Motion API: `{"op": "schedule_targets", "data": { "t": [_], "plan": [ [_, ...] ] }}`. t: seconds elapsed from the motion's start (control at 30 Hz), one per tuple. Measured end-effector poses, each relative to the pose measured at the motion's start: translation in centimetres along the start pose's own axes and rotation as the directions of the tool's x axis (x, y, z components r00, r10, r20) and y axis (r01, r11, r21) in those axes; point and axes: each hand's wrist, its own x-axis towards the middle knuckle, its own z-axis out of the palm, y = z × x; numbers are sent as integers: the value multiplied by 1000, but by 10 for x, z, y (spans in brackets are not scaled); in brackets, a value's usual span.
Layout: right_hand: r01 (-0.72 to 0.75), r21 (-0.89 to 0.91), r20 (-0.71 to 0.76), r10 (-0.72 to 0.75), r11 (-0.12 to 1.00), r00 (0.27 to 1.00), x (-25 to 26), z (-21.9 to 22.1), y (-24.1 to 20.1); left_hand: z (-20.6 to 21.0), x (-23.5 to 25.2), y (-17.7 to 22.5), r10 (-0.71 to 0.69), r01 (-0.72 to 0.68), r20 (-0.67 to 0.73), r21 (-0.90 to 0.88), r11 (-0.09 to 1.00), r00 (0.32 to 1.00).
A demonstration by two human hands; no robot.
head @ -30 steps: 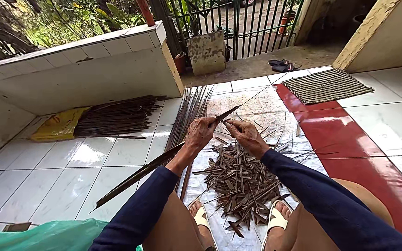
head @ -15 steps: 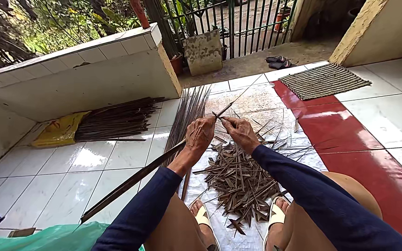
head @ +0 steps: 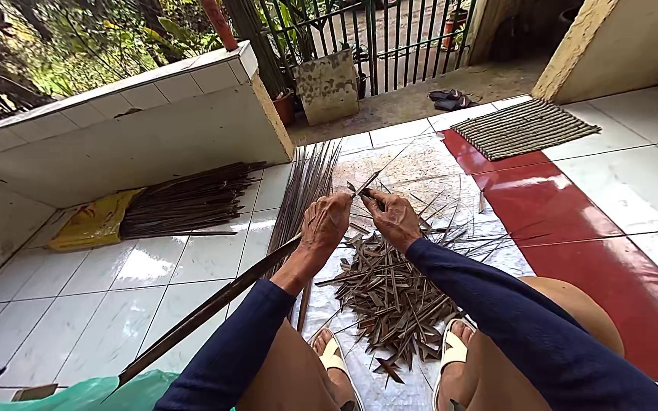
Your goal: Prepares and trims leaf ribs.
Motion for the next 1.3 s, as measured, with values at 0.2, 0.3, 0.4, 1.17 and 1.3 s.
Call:
{"op": "schedule_targets", "data": {
  "t": [0.2,0.3,0.4,1.17,1.3],
  "plan": [
    [-75,-17,-60,74,997,995,17,-10,23,-13,-10,-1,6,-5,23,-50,999,1000],
    [-144,-32,-123,139,989,983,25,-21,32,-18,-13,-5,4,-1,50,-64,998,999],
    [-118,31,-193,122,993,974,33,-35,43,-22,-17,-10,0,1,21,-49,999,1000],
    [10,3,118,-10,1000,993,3,-19,2,-9,-11,2,161,-149,-15,297,943,987],
    [-26,-53,93,30,998,995,3,-24,2,-11,-12,7,165,-151,-19,302,941,986]
  ]
}}
